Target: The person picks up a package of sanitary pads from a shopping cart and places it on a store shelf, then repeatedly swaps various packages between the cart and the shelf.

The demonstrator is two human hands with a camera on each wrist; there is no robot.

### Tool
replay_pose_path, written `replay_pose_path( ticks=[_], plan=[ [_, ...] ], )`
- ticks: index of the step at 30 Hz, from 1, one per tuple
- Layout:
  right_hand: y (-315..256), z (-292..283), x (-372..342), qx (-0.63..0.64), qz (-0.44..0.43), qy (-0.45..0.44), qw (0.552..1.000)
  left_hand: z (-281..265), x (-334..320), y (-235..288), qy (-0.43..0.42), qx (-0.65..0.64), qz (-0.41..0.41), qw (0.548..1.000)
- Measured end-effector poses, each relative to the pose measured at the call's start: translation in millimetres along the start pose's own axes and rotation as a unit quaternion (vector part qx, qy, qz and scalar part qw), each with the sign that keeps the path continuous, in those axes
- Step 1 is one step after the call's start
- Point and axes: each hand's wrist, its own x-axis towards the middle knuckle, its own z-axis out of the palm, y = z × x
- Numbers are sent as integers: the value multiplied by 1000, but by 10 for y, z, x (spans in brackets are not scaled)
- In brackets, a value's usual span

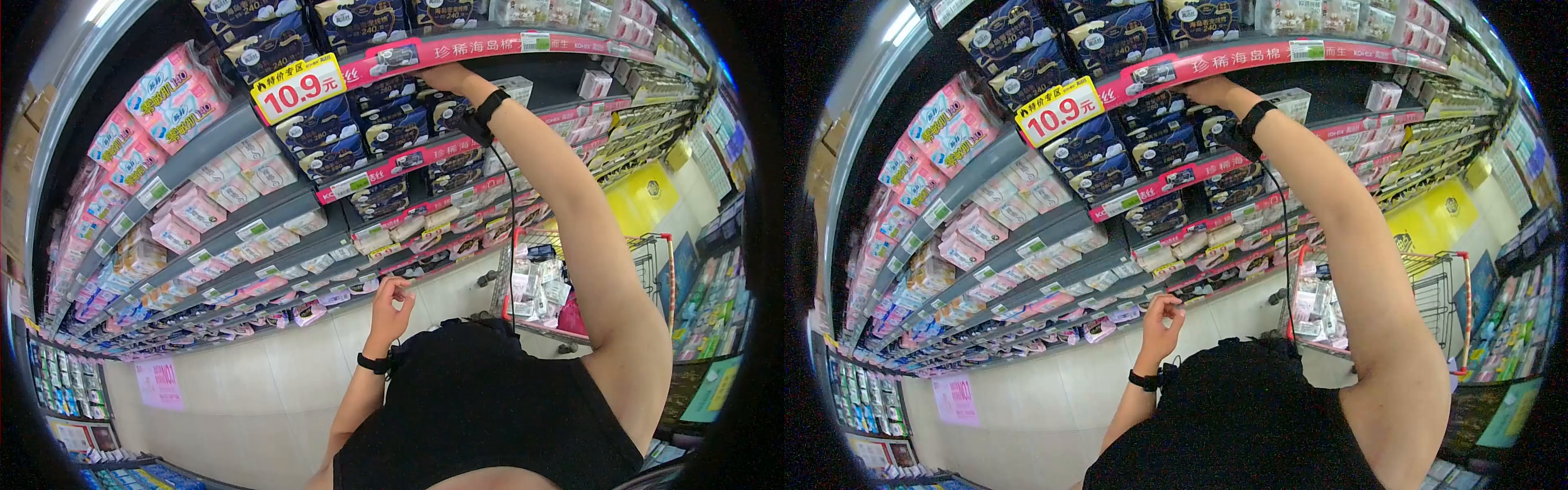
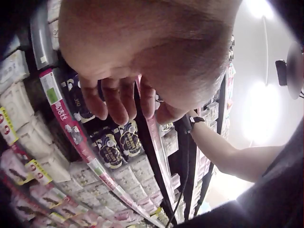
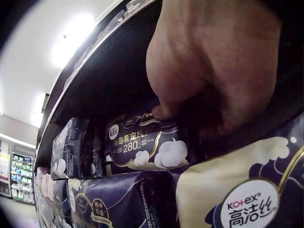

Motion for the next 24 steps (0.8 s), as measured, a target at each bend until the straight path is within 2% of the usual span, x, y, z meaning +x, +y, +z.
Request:
replay_pose_path(
  ticks=[2, 4, 9, 12, 15, 18, 21, 24],
  plan=[
    [-53, -20, -36, -19, -8, 13, 1000, 20, 5, 16, -13, 2, 6, 1000],
    [-107, -70, -64, -1, 2, -25, 1000, 39, 7, 10, -21, 5, 1, 1000],
    [-206, -180, -132, 63, 28, -29, 997, 72, 49, -5, -36, 8, 3, 999],
    [-179, -144, -123, 49, 67, -32, 996, 91, 63, -26, -43, 8, 2, 999],
    [-164, -145, -129, 87, 38, -15, 995, 109, 69, -42, -51, 12, -1, 999],
    [-132, -162, -117, 53, -7, -13, 998, 132, 75, -60, -58, 17, -9, 998],
    [-127, -191, -85, 77, -25, -38, 996, 146, 95, -64, -61, 16, -7, 998],
    [-178, -209, -132, 98, 19, -24, 995, 157, 121, -46, -58, 15, -8, 998]
  ],
)
